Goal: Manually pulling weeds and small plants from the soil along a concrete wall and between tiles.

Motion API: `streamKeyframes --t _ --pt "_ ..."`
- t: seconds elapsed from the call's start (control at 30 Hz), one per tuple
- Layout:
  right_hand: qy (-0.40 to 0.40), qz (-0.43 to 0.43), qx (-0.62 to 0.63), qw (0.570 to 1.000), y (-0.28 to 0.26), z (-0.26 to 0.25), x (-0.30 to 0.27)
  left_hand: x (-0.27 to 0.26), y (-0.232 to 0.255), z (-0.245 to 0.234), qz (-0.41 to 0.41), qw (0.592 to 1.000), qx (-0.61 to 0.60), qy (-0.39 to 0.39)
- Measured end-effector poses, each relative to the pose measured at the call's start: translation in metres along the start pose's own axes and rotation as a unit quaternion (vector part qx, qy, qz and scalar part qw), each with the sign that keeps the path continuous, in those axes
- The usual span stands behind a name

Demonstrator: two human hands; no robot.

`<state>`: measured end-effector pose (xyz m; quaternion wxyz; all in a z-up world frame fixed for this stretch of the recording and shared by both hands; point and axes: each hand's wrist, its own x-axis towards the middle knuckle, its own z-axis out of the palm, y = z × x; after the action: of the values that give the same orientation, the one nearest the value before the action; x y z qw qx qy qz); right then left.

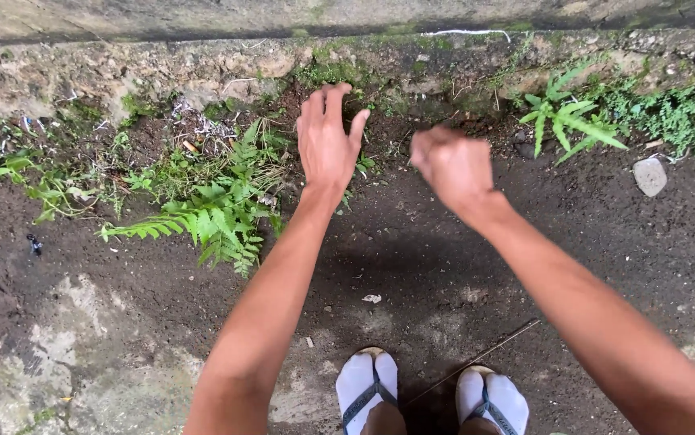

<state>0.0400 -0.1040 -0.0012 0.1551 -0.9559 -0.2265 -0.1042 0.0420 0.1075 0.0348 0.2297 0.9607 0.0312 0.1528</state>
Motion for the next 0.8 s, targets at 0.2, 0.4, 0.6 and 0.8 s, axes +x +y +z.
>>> streamKeyframes --t 0.2,0.4,0.6,0.8 --pt "-0.302 -0.134 0.196 0.924 -0.057 -0.072 -0.009 0.007 -0.006 0.023 -0.164 0.973 -0.139 0.083" --pt "-0.327 -0.088 0.196 0.92 -0.035 -0.052 -0.002 0.015 -0.012 0.028 -0.111 0.988 -0.073 0.072" --pt "-0.267 -0.03 0.228 0.936 -0.026 -0.048 0.007 0.017 -0.021 0.021 0.067 0.99 0.018 0.122" --pt "-0.231 0.021 0.23 0.945 -0.013 -0.049 0.01 0.028 -0.021 0.011 0.097 0.99 0.023 0.104"
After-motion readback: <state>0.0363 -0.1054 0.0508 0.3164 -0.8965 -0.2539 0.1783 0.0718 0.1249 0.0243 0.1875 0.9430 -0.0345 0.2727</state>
